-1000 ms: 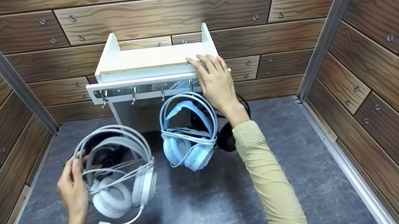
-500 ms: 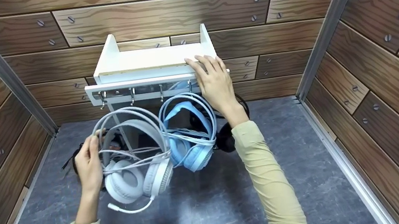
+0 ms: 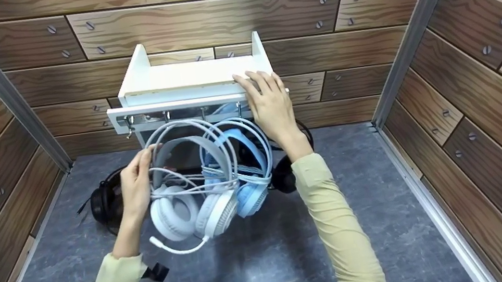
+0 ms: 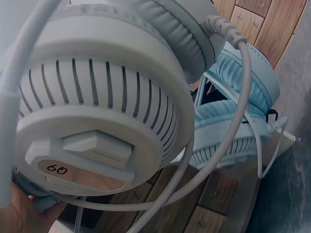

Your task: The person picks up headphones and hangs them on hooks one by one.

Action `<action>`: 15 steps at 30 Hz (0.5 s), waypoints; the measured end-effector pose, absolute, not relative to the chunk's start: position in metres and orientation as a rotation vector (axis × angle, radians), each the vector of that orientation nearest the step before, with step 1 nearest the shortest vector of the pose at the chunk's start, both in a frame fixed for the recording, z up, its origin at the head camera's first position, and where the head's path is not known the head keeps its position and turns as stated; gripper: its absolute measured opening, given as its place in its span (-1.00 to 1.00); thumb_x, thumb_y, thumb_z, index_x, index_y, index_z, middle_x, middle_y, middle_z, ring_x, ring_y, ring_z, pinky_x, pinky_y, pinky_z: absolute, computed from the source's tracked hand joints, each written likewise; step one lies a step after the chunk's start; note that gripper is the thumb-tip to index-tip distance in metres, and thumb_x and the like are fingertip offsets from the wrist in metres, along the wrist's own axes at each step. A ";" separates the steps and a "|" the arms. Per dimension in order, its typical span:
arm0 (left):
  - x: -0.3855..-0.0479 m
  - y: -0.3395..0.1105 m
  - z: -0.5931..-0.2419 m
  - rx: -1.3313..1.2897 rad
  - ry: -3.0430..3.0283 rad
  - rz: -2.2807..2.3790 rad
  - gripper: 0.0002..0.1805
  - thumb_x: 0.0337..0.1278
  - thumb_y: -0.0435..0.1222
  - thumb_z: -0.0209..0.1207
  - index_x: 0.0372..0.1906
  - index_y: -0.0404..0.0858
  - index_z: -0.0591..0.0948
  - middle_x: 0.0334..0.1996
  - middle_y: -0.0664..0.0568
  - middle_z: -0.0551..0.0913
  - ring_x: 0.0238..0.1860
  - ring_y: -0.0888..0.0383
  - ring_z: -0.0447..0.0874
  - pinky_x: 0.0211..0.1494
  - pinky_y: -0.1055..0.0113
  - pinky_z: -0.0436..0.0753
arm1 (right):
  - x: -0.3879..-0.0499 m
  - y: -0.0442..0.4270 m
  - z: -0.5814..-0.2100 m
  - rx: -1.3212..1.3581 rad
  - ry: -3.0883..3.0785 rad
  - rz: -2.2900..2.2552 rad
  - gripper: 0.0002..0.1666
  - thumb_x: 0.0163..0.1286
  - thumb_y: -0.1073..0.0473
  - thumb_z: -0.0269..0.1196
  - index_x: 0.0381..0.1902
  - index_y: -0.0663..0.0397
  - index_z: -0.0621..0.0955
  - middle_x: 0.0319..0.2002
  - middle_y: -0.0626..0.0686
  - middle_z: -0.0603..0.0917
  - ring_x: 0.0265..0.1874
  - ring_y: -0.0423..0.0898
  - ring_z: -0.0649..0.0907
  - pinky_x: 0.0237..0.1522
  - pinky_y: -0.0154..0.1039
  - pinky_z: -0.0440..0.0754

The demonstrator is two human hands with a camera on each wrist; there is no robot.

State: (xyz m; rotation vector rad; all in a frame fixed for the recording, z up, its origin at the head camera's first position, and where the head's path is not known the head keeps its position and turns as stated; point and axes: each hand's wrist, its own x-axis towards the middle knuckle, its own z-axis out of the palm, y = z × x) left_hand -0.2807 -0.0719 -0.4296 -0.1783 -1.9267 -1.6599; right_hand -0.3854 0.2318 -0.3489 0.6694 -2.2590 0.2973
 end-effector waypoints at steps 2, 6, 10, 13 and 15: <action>-0.285 -0.068 -0.429 -0.184 -1.953 -1.663 -0.69 0.54 -0.15 0.05 0.01 -0.15 0.77 -0.23 -0.04 0.82 -0.10 0.00 0.77 -0.05 0.34 0.58 | -0.386 0.232 -0.349 0.666 -2.263 0.294 -0.50 0.65 0.09 -0.07 0.47 -0.18 0.42 0.35 0.11 0.49 0.35 0.12 0.40 0.49 0.10 0.13; -0.295 -0.061 -0.430 -0.188 -1.998 -1.654 -0.67 0.54 -0.13 0.04 0.01 -0.17 0.77 -0.24 0.02 0.82 -0.10 0.11 0.77 0.00 0.25 0.60 | -0.386 0.232 -0.349 0.660 -2.271 0.293 -0.50 0.64 0.07 -0.06 0.47 -0.17 0.42 0.35 0.11 0.49 0.36 0.13 0.40 0.49 0.11 0.13; -0.303 -0.057 -0.434 -0.197 -2.019 -1.669 -0.67 0.53 -0.15 0.05 0.01 -0.22 0.76 -0.24 -0.02 0.82 -0.12 0.12 0.77 0.02 0.21 0.61 | -0.386 0.231 -0.349 0.656 -2.276 0.296 -0.49 0.64 0.07 -0.06 0.48 -0.18 0.41 0.36 0.10 0.48 0.37 0.12 0.39 0.50 0.12 0.12; -0.308 -0.056 -0.439 -0.192 -2.031 -1.686 -0.67 0.54 -0.17 0.05 0.01 -0.24 0.76 -0.22 -0.07 0.82 -0.10 0.10 0.77 0.04 0.22 0.61 | -0.386 0.232 -0.349 0.654 -2.277 0.297 -0.49 0.64 0.07 -0.06 0.48 -0.19 0.41 0.36 0.09 0.48 0.37 0.12 0.39 0.50 0.11 0.11; -0.312 -0.056 -0.443 -0.182 -2.029 -1.705 -0.68 0.54 -0.18 0.05 0.00 -0.25 0.76 -0.21 -0.09 0.81 -0.11 0.10 0.76 0.03 0.25 0.61 | -0.386 0.232 -0.349 0.653 -2.282 0.296 -0.49 0.64 0.06 -0.07 0.48 -0.20 0.40 0.37 0.09 0.48 0.37 0.11 0.38 0.51 0.09 0.10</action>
